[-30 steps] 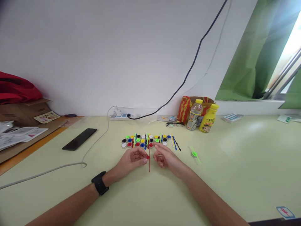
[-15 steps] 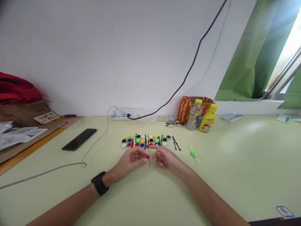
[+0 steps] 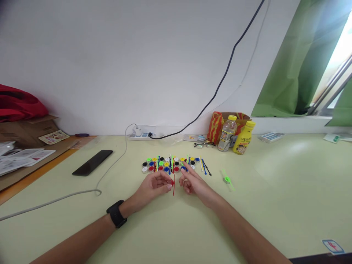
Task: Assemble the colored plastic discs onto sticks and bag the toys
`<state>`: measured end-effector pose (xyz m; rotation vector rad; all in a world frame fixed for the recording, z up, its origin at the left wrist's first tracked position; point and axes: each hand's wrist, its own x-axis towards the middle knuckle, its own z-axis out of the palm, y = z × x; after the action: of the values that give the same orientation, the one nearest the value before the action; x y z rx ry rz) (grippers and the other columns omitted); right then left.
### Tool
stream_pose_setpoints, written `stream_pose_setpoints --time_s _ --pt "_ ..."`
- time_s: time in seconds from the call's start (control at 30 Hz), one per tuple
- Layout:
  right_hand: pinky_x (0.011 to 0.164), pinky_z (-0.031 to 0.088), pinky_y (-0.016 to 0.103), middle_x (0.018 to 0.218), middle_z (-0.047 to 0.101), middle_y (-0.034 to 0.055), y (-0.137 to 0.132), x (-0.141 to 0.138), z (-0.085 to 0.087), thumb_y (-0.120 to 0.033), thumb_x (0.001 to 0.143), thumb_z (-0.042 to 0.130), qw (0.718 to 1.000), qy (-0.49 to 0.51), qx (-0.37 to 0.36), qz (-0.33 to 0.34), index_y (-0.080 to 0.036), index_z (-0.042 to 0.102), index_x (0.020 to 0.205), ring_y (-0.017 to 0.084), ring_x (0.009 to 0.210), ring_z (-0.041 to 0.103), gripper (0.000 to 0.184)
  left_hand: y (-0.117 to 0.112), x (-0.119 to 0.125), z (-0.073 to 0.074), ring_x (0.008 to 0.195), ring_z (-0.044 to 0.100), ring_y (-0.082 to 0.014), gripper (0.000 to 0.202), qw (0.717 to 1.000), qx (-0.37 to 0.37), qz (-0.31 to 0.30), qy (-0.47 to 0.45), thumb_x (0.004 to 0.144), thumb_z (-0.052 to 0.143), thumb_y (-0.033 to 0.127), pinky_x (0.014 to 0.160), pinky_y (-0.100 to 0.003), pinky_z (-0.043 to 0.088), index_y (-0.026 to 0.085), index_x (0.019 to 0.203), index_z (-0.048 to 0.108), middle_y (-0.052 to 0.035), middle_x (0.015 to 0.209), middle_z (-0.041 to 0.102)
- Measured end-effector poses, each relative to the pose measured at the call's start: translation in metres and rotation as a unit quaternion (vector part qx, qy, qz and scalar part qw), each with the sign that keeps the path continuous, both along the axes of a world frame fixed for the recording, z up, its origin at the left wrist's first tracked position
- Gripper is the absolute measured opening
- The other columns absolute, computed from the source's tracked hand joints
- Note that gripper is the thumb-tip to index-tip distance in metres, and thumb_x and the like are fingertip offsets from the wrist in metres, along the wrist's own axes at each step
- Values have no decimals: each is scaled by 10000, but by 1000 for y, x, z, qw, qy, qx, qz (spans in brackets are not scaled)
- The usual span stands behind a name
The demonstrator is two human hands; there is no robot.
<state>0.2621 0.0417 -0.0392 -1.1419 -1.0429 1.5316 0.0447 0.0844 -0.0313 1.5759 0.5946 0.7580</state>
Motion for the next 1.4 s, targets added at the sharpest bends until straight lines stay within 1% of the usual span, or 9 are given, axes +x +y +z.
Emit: stream_pose_setpoints --time_s 0.13,0.27,0.37,0.47,0.77,1.0,1.2,1.3,1.4 --pt "515 257 246 804 573 -28 -8 -5 11 -595 917 565 997 -42 62 -8 -362 300 1544 99 543 383 720 0 0 0 882 671 -194 224 1000 -6 -9 -5 852 764 299 821 -334 542 157 965 633 -78 956 689" --pt "545 277 253 816 557 -27 -14 -10 19 -615 905 571 992 -73 101 -9 -314 534 1390 94 561 365 573 1 1 -2 873 675 -189 226 1000 -3 -5 -11 853 765 302 819 -328 543 157 964 631 -77 963 690" --pt "532 257 270 642 497 -19 -10 -7 15 -661 932 463 988 -120 93 18 -185 726 826 96 525 351 553 2 0 -3 880 669 -185 233 1000 -8 0 -11 843 774 300 814 -316 541 157 961 634 -80 972 689" --pt "502 206 295 419 253 -37 -2 -1 10 -674 971 298 978 -183 94 39 -192 410 389 95 441 268 764 1 0 -2 888 665 -184 237 1000 -16 3 -12 830 785 297 804 -304 538 157 952 637 -86 981 692" --pt "557 358 248 710 564 -31 -7 -5 13 -571 866 658 989 -89 107 58 -219 560 913 110 583 484 368 0 0 1 898 673 -198 231 1000 -13 -4 -8 832 783 303 826 -330 540 161 954 648 -80 968 694" --pt "625 432 275 800 599 -18 -8 -7 14 -544 825 716 985 -92 115 86 -243 567 1126 133 648 549 450 1 -1 -2 900 672 -198 223 1000 -13 -17 -16 843 772 303 829 -327 540 166 971 651 -71 950 694" --pt "507 314 243 773 577 -28 -6 -6 10 -611 849 644 996 -79 29 -14 -273 514 1279 107 542 447 562 0 0 0 888 661 -190 233 1000 -9 -5 -3 832 778 323 806 -314 543 165 952 655 -77 980 685" --pt "475 205 248 657 463 -42 -4 1 11 -623 867 604 1000 -18 -16 14 -218 629 970 87 495 299 418 -1 0 1 884 661 -193 238 1000 -3 -12 1 828 782 326 810 -320 541 162 949 658 -81 966 689" --pt "499 237 283 578 299 -39 -5 9 18 -618 902 535 997 54 27 45 -190 446 522 100 517 233 579 -3 -1 3 880 665 -192 238 1000 -6 -23 5 821 790 323 827 -326 537 163 935 654 -81 952 700"
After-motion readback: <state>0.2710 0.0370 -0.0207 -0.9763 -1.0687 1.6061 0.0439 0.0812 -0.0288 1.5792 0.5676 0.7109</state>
